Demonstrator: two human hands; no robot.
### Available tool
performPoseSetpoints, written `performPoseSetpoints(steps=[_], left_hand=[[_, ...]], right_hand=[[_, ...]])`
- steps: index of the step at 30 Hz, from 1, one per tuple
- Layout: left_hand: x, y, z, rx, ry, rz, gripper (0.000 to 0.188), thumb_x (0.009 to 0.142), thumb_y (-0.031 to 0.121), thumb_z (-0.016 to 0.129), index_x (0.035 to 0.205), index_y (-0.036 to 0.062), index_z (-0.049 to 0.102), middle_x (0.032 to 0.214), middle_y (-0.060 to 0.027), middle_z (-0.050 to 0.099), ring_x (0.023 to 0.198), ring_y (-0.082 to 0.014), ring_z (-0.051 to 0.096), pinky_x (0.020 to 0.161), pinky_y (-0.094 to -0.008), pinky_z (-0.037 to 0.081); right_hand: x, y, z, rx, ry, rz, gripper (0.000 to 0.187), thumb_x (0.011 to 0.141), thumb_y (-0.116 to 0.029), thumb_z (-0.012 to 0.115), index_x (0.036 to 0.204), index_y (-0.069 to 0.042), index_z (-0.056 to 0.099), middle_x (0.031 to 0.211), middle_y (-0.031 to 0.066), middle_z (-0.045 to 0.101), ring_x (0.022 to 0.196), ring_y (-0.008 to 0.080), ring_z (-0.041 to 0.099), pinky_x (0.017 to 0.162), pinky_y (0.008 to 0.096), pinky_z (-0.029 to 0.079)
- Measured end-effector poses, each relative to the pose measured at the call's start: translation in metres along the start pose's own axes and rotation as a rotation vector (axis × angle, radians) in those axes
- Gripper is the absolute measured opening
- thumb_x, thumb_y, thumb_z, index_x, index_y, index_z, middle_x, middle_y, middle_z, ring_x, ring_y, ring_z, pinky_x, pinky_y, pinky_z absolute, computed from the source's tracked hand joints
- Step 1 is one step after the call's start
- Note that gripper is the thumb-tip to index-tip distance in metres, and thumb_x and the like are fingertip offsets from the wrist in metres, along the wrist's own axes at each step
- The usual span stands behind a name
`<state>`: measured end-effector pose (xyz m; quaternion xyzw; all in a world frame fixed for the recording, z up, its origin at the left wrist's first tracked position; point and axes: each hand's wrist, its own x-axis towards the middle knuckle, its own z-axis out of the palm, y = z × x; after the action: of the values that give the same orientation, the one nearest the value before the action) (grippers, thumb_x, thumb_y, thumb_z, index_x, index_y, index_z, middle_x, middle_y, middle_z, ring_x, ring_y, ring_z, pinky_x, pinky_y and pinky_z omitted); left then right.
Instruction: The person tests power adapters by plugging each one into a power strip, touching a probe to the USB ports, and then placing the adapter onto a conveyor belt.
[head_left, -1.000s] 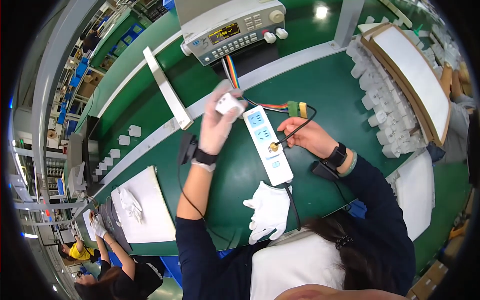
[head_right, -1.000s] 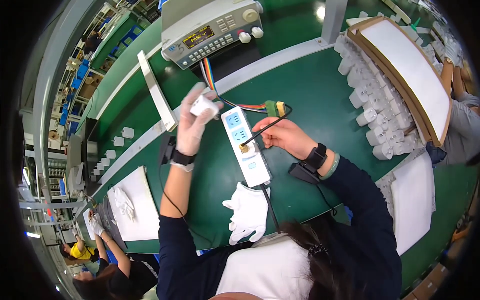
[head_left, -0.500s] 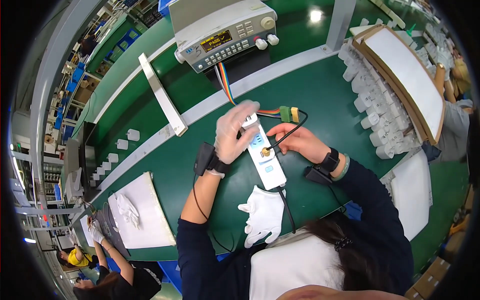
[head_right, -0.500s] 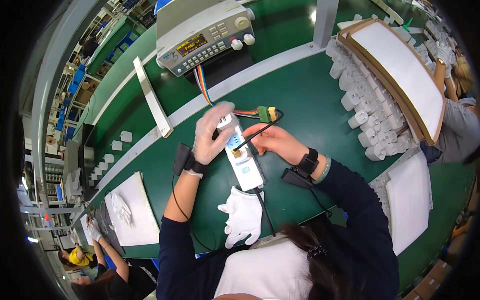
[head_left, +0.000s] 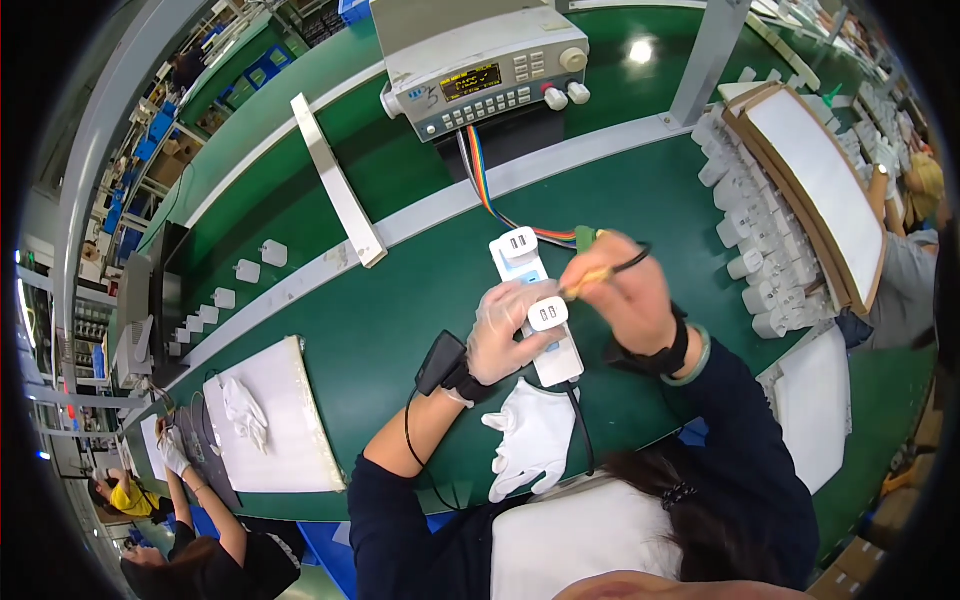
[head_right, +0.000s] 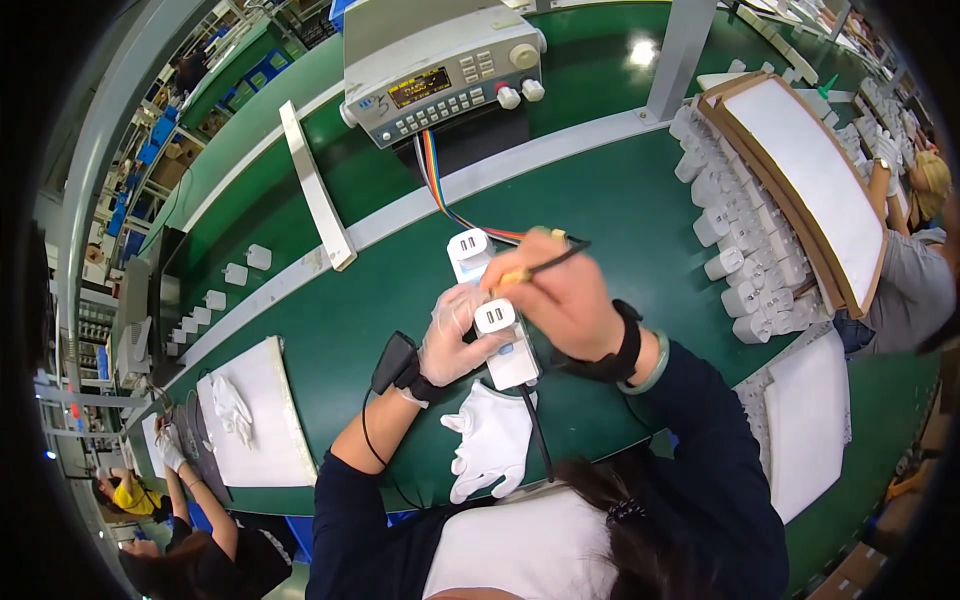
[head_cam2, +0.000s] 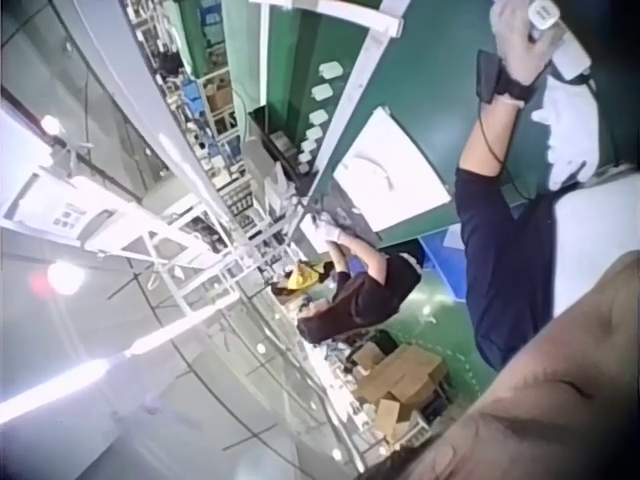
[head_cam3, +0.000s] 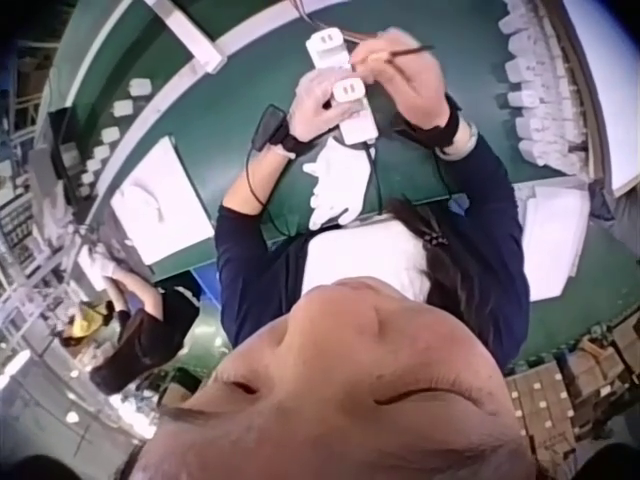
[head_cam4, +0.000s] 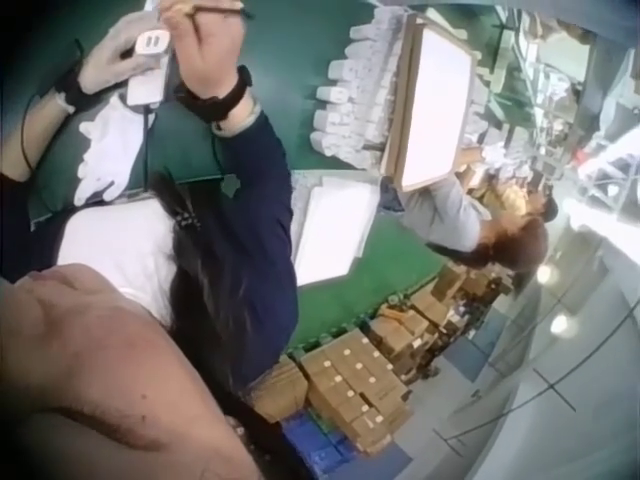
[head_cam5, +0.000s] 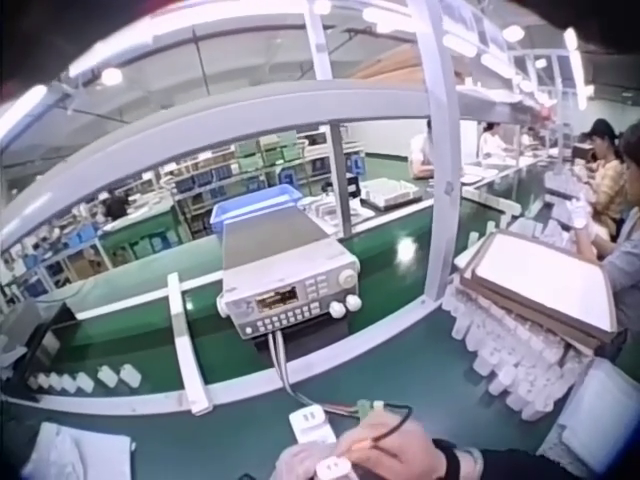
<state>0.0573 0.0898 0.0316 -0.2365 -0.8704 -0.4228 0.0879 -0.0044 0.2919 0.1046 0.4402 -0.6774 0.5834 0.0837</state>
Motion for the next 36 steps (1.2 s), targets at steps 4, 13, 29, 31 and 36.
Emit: performPoseSetpoints(steps=[4,13,29,31,36], left_hand=[[0.008,0.005,0.000,-0.141,-0.081,0.002,0.047,0.077,0.020,0.073,0.121,0.0118,0.059,0.118,-0.0057,0.064,0.107,-0.0251,0.061,0.100,-0.0387,0.037],[0.009,0.003,-0.005,-0.112,-0.089,0.024,0.045,0.077,0.016,0.071,0.120,0.0103,0.058,0.115,-0.0062,0.064,0.105,-0.0236,0.061,0.099,-0.0379,0.038],[0.079,-0.136,-0.146,0.427,0.345,-0.303,0.047,0.084,0.012,0.063,0.130,0.0071,0.053,0.113,-0.0205,0.063,0.101,-0.0348,0.063,0.092,-0.0404,0.048],[0.079,-0.172,-0.150,0.712,0.090,-0.433,0.046,0.084,0.014,0.064,0.128,0.0067,0.054,0.114,-0.0222,0.064,0.101,-0.0359,0.065,0.089,-0.0417,0.051],[0.070,-0.186,-0.186,1.006,0.109,-0.512,0.030,0.081,0.028,0.063,0.105,0.0097,0.063,0.108,-0.0151,0.067,0.099,-0.0355,0.065,0.080,-0.0452,0.052]], right_hand=[[0.026,0.017,0.003,0.239,0.108,0.218,0.016,0.093,-0.011,0.057,0.098,0.000,0.066,0.086,0.0047,0.064,0.074,0.0131,0.056,0.067,0.0278,0.045],[0.033,0.057,0.028,-0.121,-0.098,0.262,0.016,0.092,-0.012,0.059,0.096,0.001,0.067,0.097,0.0080,0.069,0.085,0.0218,0.062,0.077,0.0307,0.049],[0.022,0.074,0.038,0.032,-0.114,0.226,0.017,0.091,-0.011,0.058,0.098,0.003,0.066,0.105,0.0069,0.068,0.085,0.0197,0.056,0.076,0.0301,0.047],[0.022,0.073,0.042,0.024,-0.125,0.268,0.017,0.091,-0.011,0.058,0.099,0.003,0.066,0.106,0.0065,0.068,0.083,0.0186,0.055,0.074,0.0292,0.046],[0.020,0.070,0.038,0.053,-0.066,0.303,0.019,0.088,-0.010,0.063,0.076,0.004,0.060,0.103,0.0061,0.070,0.085,0.0213,0.057,0.076,0.0305,0.047]])
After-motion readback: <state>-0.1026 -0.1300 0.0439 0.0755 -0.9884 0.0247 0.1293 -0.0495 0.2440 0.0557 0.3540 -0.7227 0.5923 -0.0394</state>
